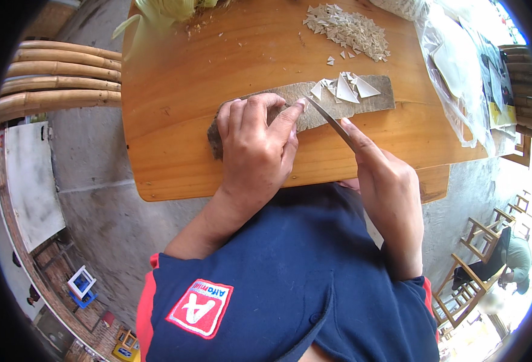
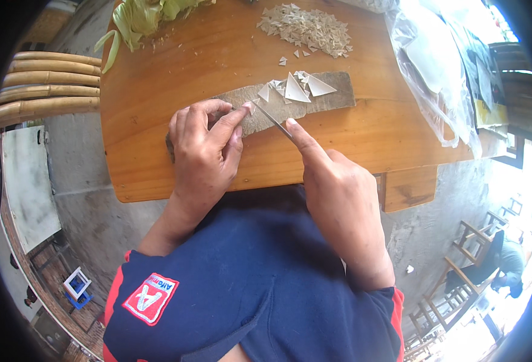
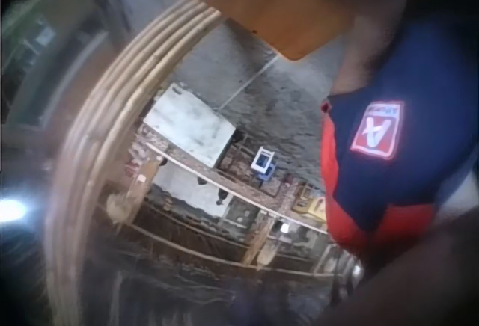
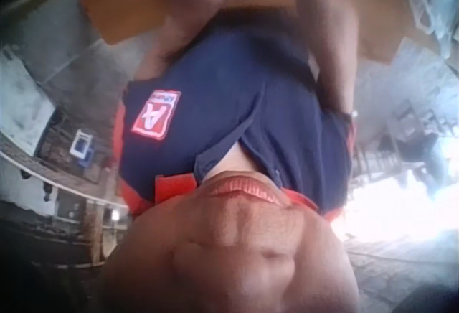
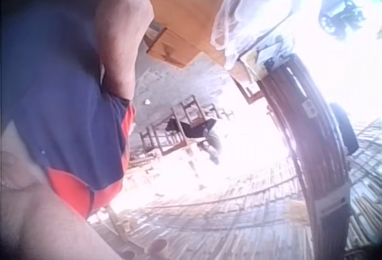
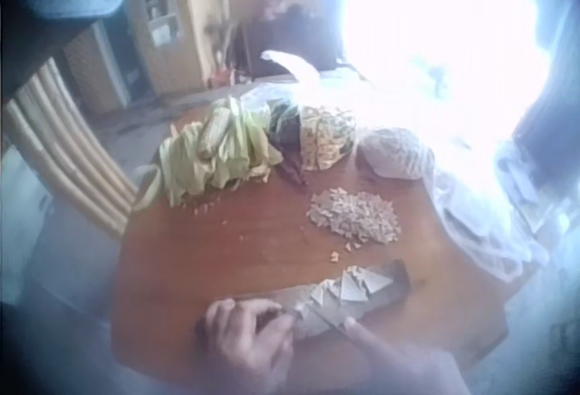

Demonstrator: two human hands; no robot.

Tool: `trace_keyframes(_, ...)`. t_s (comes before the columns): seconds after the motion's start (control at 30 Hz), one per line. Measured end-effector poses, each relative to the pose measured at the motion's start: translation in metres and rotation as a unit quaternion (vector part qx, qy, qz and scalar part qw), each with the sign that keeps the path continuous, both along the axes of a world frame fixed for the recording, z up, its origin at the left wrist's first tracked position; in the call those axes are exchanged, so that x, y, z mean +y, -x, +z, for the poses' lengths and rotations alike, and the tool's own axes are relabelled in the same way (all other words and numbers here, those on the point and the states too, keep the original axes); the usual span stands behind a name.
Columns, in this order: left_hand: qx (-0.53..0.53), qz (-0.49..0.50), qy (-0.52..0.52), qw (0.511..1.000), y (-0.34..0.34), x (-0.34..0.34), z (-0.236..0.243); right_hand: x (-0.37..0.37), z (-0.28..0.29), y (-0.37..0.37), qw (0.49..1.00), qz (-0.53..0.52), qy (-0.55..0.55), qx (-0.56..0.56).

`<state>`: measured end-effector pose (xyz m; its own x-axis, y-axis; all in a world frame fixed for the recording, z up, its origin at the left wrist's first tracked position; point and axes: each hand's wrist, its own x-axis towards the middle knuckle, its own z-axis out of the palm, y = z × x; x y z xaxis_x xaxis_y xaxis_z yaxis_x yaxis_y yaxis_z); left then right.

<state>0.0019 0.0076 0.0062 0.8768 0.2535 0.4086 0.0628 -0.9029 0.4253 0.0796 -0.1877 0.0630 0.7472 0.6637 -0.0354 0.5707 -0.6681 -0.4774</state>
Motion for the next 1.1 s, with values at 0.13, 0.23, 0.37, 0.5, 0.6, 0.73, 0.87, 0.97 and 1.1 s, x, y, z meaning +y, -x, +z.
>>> trace_keyframes(0.13,0.007,0.002,-0.011,1.0,0.0,0.0,-0.002,0.004,0.001,-0.02,0.999,0.032,0.019,-0.011)
trace_keyframes(0.23,-0.002,0.006,-0.011,1.0,-0.001,-0.001,-0.004,0.003,-0.001,-0.036,0.998,0.064,0.016,-0.024)
trace_keyframes(0.37,-0.011,0.006,-0.01,1.0,0.0,-0.002,-0.006,0.002,-0.001,-0.045,0.995,0.094,0.04,-0.018)
trace_keyframes(0.5,0.001,0.007,-0.018,1.0,0.003,-0.003,-0.005,0.001,-0.002,-0.047,0.991,0.12,0.051,-0.022)
trace_keyframes(0.6,-0.009,0.012,-0.032,0.999,0.002,-0.003,-0.007,0.003,0.0,-0.048,0.99,0.125,0.065,-0.011)
trace_keyframes(0.73,-0.004,0.007,-0.013,1.0,0.003,-0.003,-0.008,0.002,-0.003,-0.051,0.989,0.136,0.062,-0.012)
trace_keyframes(0.87,-0.003,0.009,-0.011,1.0,0.004,-0.003,-0.007,0.003,-0.001,-0.053,0.988,0.139,0.069,-0.011)
trace_keyframes(0.97,-0.006,0.008,-0.007,1.0,0.003,-0.002,-0.009,0.003,-0.001,-0.053,0.986,0.145,0.077,-0.014)
trace_keyframes(1.1,-0.013,0.009,-0.005,1.0,0.003,-0.002,-0.01,0.002,0.0,-0.056,0.983,0.161,0.083,-0.004)
